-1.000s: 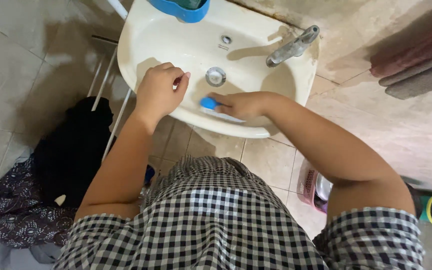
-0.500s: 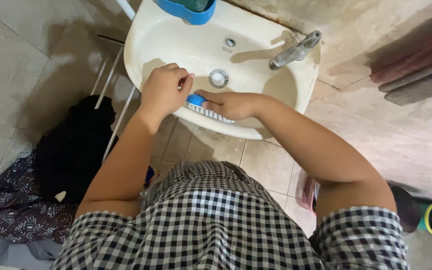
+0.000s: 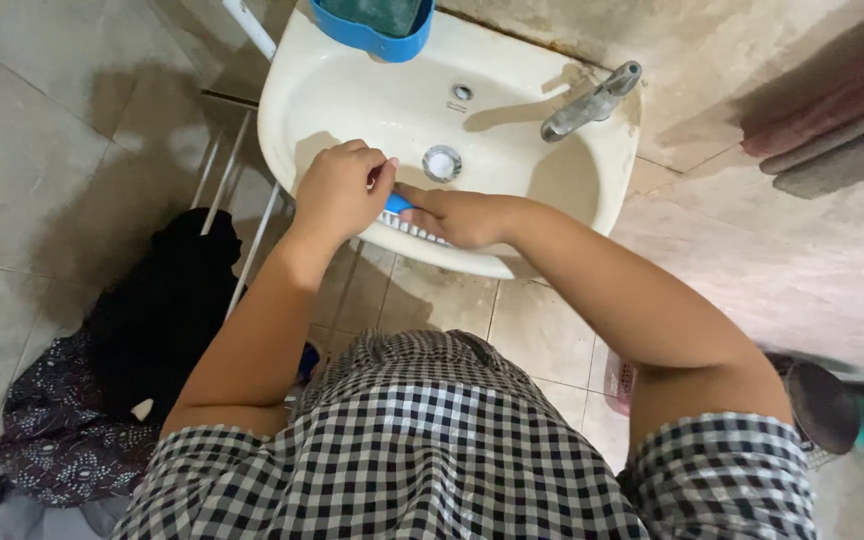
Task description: Scrubbing a bathroom sink and faucet with a brush and sponge.
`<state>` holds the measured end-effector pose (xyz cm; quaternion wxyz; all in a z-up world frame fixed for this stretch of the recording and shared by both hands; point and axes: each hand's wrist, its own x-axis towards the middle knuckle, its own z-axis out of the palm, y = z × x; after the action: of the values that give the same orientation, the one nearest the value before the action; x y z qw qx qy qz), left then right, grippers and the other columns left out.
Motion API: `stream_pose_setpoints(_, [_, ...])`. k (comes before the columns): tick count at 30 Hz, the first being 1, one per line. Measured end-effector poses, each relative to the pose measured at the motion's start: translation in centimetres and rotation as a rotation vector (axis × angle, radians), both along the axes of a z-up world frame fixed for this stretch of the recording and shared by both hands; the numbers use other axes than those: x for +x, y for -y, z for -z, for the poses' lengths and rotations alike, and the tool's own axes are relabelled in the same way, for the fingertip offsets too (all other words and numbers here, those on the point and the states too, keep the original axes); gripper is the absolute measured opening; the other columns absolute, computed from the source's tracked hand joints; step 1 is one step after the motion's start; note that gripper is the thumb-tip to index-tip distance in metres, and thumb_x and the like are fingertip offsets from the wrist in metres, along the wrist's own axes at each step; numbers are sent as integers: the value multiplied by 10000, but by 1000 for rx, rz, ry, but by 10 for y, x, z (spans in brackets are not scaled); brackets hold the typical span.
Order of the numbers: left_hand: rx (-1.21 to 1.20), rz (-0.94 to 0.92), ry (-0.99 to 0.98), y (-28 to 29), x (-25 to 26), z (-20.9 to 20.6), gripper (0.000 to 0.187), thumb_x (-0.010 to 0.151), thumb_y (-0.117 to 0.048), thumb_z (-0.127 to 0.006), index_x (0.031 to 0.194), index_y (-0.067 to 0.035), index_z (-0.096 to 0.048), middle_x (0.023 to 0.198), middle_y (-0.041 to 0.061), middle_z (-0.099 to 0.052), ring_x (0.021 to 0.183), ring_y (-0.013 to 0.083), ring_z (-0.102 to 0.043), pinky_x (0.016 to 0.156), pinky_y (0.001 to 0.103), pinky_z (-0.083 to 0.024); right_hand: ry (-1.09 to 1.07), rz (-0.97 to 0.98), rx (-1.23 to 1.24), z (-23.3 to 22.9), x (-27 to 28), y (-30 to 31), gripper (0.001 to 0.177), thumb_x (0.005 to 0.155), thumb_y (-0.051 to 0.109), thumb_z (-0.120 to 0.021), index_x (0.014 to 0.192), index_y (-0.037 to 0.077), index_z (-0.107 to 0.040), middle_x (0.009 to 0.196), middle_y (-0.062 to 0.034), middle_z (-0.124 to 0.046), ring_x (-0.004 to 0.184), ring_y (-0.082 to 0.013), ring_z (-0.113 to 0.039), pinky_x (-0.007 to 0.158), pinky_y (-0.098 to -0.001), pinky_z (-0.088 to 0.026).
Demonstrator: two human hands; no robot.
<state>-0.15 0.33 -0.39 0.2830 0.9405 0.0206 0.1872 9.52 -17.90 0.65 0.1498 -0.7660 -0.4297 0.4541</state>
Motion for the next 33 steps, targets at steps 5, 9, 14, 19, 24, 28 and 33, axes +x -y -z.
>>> stream_pose_setpoints(5, [-1, 17, 8, -3, 2, 2, 269, 968, -222, -680, 770, -46, -727, 763, 126, -656, 714, 354, -646, 648, 471, -516, 15, -73, -165, 18, 32, 40, 675, 1029, 543, -332, 1633, 269, -207, 1549, -157, -480, 1405, -319, -483, 1142, -406, -353])
stream_pose_setpoints(9, [-8, 64, 27, -4, 2, 4, 254, 967, -215, -682, 780, -50, -729, 746, 118, -650, 692, 346, -646, 651, 463, -519, 64, 23, -151, 18, 17, 29, 659, 1047, 552, -320, 1627, 250, -245, 1550, -161, -499, 1387, -327, -525, 1153, -408, -378])
stream_pose_setpoints(14, [-12, 80, 80, -6, -1, 2, 236, 951, -213, -687, 779, -58, -733, 734, 112, -650, 672, 346, -640, 634, 463, -515, -12, 21, 68, -3, 4, 18, 668, 1025, 508, -364, 1624, 234, -251, 1526, -162, -530, 1369, -315, -546, 1132, -408, -391])
stream_pose_setpoints(19, [-9, 141, 15, -4, -4, 2, 337, 995, -246, -676, 730, -40, -705, 686, 137, -628, 630, 356, -623, 614, 475, -504, 233, 11, -457, -39, 4, 41, 615, 1047, 495, -369, 1635, 392, -221, 1559, -93, -488, 1414, -318, -475, 1162, -424, -356])
stream_pose_setpoints(24, [39, 38, -7, 15, -8, 12, 395, 1006, -296, -614, 707, -53, -697, 699, 148, -674, 630, 377, -648, 592, 490, -516, 49, 118, -17, 0, -8, 20, 630, 1036, 433, -413, 1634, 265, -308, 1472, -143, -615, 1305, -290, -618, 1111, -377, -439])
stream_pose_setpoints(28, [-5, -57, -26, 15, -9, 13, 378, 1010, -312, -599, 740, -79, -724, 683, 152, -675, 629, 379, -657, 582, 493, -519, -11, 137, 17, -16, -7, 32, 624, 1027, 447, -423, 1610, 257, -310, 1467, -126, -611, 1306, -276, -613, 1093, -371, -443])
stream_pose_setpoints(33, [77, -68, 4, 19, -10, 14, 402, 1025, -296, -598, 714, -67, -710, 680, 149, -683, 653, 378, -669, 605, 503, -520, 101, -29, -147, -14, 21, 65, 612, 1037, 460, -418, 1610, 280, -300, 1511, -98, -547, 1336, -276, -541, 1111, -390, -399])
